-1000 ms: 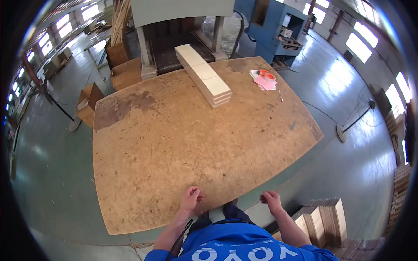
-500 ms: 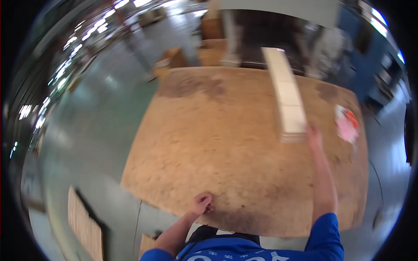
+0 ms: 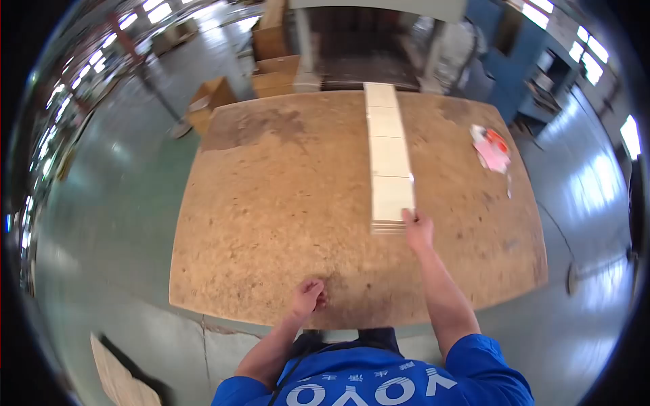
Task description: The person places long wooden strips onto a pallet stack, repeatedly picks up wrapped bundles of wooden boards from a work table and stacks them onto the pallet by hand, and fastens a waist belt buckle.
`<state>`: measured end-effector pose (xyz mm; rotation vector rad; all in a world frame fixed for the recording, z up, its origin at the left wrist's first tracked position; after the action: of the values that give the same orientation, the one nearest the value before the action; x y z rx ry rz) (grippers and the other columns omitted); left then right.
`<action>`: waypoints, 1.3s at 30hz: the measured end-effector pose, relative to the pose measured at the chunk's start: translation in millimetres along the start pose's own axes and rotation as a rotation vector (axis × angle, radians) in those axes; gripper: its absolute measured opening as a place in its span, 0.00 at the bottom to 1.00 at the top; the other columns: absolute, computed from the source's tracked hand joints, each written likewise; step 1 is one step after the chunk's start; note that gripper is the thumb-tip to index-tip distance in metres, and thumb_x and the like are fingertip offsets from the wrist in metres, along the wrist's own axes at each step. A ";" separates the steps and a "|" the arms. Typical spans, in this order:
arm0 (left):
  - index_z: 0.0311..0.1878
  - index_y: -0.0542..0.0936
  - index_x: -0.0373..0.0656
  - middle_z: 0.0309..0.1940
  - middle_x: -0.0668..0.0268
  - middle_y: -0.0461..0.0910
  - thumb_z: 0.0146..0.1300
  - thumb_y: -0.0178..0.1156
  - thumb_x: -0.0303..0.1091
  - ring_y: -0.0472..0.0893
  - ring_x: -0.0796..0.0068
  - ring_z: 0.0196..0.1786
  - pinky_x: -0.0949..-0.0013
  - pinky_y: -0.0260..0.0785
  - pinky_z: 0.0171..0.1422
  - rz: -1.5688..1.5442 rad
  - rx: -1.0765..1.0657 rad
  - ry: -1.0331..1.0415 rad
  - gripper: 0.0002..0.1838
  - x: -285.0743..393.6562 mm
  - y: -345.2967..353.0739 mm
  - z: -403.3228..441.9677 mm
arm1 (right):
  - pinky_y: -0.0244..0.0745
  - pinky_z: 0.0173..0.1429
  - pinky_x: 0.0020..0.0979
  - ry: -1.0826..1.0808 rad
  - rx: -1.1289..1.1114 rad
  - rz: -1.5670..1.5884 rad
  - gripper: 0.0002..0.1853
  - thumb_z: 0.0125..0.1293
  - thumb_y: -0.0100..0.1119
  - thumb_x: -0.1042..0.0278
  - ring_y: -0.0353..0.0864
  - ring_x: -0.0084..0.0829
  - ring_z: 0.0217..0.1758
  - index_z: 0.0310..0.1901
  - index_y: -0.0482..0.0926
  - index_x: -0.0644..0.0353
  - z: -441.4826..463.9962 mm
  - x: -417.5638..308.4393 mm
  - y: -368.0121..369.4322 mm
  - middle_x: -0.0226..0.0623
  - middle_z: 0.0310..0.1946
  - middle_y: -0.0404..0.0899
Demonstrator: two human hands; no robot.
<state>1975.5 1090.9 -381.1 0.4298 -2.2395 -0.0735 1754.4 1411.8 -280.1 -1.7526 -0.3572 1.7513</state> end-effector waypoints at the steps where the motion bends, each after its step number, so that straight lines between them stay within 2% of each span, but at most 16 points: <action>1: 0.46 0.79 0.44 0.31 0.68 0.81 0.71 0.58 0.39 0.80 0.80 0.32 0.74 0.73 0.33 0.082 -0.078 0.031 0.10 0.9 3.5 -2.0 | 0.70 0.34 0.43 0.025 0.037 -0.005 0.20 0.65 0.62 0.53 0.71 0.42 0.25 0.36 0.78 0.68 -34.1 -1.4 -0.2 0.52 0.24 0.77; 3: 0.49 0.79 0.40 0.36 0.65 0.81 0.71 0.58 0.40 0.82 0.77 0.41 0.72 0.75 0.45 0.221 -0.217 0.109 0.13 19.0 15.7 2.0 | 0.72 0.37 0.43 0.072 0.048 0.062 0.20 0.65 0.62 0.53 0.77 0.45 0.29 0.41 0.79 0.67 -106.0 -7.0 -1.3 0.54 0.27 0.78; 7: 0.56 0.77 0.37 0.43 0.64 0.81 0.70 0.60 0.46 0.79 0.74 0.47 0.71 0.72 0.53 0.217 -0.220 0.252 0.22 42.7 34.0 1.7 | 0.76 0.45 0.41 0.195 0.053 0.087 0.23 0.64 0.63 0.55 0.85 0.46 0.42 0.51 0.79 0.67 -237.7 -46.4 -14.2 0.58 0.35 0.81; 10: 0.63 0.70 0.34 0.53 0.59 0.79 0.69 0.61 0.43 0.77 0.72 0.55 0.70 0.70 0.59 0.128 -0.394 0.194 0.27 54.5 63.0 -14.4 | 0.76 0.55 0.38 0.215 -0.034 0.054 0.26 0.64 0.64 0.55 0.84 0.42 0.53 0.58 0.77 0.66 -315.9 -54.9 -25.8 0.56 0.45 0.83; 13: 0.65 0.68 0.33 0.56 0.57 0.77 0.69 0.59 0.38 0.76 0.72 0.58 0.69 0.69 0.61 0.148 -0.439 0.252 0.26 30.6 73.3 -49.2 | 0.74 0.61 0.38 0.352 -0.029 0.195 0.26 0.64 0.64 0.56 0.82 0.37 0.57 0.58 0.77 0.67 -385.4 5.8 -35.9 0.48 0.52 0.83; 14: 0.65 0.66 0.33 0.57 0.57 0.75 0.69 0.58 0.35 0.74 0.71 0.58 0.68 0.69 0.61 -0.003 -0.523 0.273 0.26 21.3 76.2 -64.4 | 0.72 0.64 0.38 0.493 0.031 0.391 0.30 0.66 0.63 0.54 0.78 0.35 0.60 0.63 0.73 0.65 -401.7 57.6 -28.2 0.41 0.58 0.79; 17: 0.69 0.60 0.36 0.61 0.58 0.71 0.71 0.58 0.37 0.73 0.69 0.61 0.64 0.67 0.66 0.119 -0.563 0.312 0.29 -2.7 77.8 -97.1 | 0.71 0.64 0.36 0.816 -0.165 1.146 0.34 0.66 0.63 0.51 0.75 0.33 0.62 0.67 0.67 0.64 -403.3 56.6 5.1 0.40 0.60 0.75; 22: 0.70 0.59 0.36 0.62 0.58 0.70 0.74 0.52 0.38 0.72 0.70 0.62 0.66 0.65 0.67 -0.081 -0.543 0.183 0.27 -22.1 91.4 -112.8 | 0.68 0.65 0.35 0.596 -0.371 0.686 0.45 0.56 0.69 0.42 0.73 0.31 0.63 0.67 0.67 0.67 -375.6 0.2 -39.4 0.43 0.60 0.75; 24: 0.71 0.59 0.36 0.61 0.58 0.71 0.75 0.51 0.38 0.72 0.69 0.62 0.66 0.65 0.67 -0.099 -0.586 0.140 0.27 -14.5 101.9 -122.4 | 0.70 0.63 0.36 0.517 -0.316 0.551 0.46 0.52 0.73 0.47 0.73 0.36 0.62 0.68 0.66 0.66 -353.5 -21.7 -76.7 0.47 0.58 0.74; 25: 0.70 0.60 0.35 0.61 0.57 0.70 0.74 0.52 0.37 0.71 0.68 0.63 0.65 0.63 0.68 0.040 -0.603 0.235 0.27 -14.3 101.7 -124.2 | 0.71 0.62 0.36 0.483 -0.290 0.487 0.47 0.50 0.74 0.49 0.73 0.38 0.62 0.68 0.65 0.66 -347.2 -38.4 -93.5 0.48 0.58 0.74; 27: 0.69 0.61 0.33 0.62 0.55 0.70 0.73 0.52 0.36 0.69 0.65 0.65 0.62 0.60 0.72 0.311 -0.632 0.430 0.27 -18.8 104.0 -116.4 | 0.68 0.63 0.43 0.351 -0.198 -0.159 0.49 0.44 0.75 0.51 0.70 0.47 0.62 0.67 0.65 0.66 -333.2 -75.6 -135.1 0.52 0.57 0.71; 28: 0.70 0.59 0.31 0.66 0.49 0.65 0.71 0.55 0.41 0.64 0.58 0.70 0.57 0.54 0.76 0.514 -0.508 0.622 0.32 -17.1 94.9 -111.5 | 0.67 0.64 0.46 0.278 -0.150 -0.484 0.51 0.41 0.76 0.52 0.68 0.51 0.63 0.67 0.65 0.66 -328.2 -87.2 -146.3 0.54 0.57 0.69; 31: 0.73 0.56 0.30 0.73 0.46 0.57 0.69 0.58 0.43 0.59 0.53 0.75 0.56 0.48 0.79 0.772 -0.266 0.886 0.38 43.9 94.2 -118.0 | 0.59 0.67 0.54 0.050 0.010 -0.696 0.53 0.35 0.76 0.52 0.61 0.60 0.63 0.66 0.65 0.66 -341.5 -61.8 -119.7 0.58 0.57 0.63; 32: 0.71 0.59 0.30 0.74 0.43 0.54 0.68 0.59 0.42 0.55 0.46 0.76 0.54 0.45 0.80 0.776 -0.312 0.972 0.36 65.2 103.4 -114.8 | 0.55 0.69 0.55 -0.003 0.076 -0.597 0.53 0.36 0.76 0.53 0.59 0.59 0.65 0.66 0.64 0.65 -344.2 -51.2 -117.0 0.58 0.60 0.61; 36: 0.68 0.66 0.31 0.73 0.42 0.54 0.66 0.59 0.44 0.54 0.42 0.75 0.43 0.44 0.78 1.150 -0.426 1.382 0.33 152.8 174.1 -92.4 | 0.52 0.71 0.56 0.054 -0.066 -0.646 0.56 0.36 0.77 0.48 0.58 0.60 0.66 0.68 0.61 0.65 -332.2 -55.5 -118.3 0.59 0.61 0.61; 39: 0.70 0.63 0.33 0.74 0.42 0.52 0.69 0.55 0.50 0.51 0.43 0.77 0.45 0.39 0.80 1.373 -0.497 1.488 0.35 184.4 227.0 -53.7 | 0.49 0.74 0.57 0.104 -0.164 -0.710 0.60 0.38 0.77 0.42 0.57 0.61 0.69 0.70 0.59 0.66 -329.1 -56.5 -117.1 0.61 0.64 0.60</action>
<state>1842.6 1248.3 -166.6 -1.0441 -0.6072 0.3077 2096.2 1389.7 -191.3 -1.5440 -0.9633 1.1396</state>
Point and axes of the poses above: each hand's wrist, its own z-axis towards the middle knuckle, its own y-axis out of the palm, x = y × z, the point moved 7 cm from there along z, towards the middle knuckle
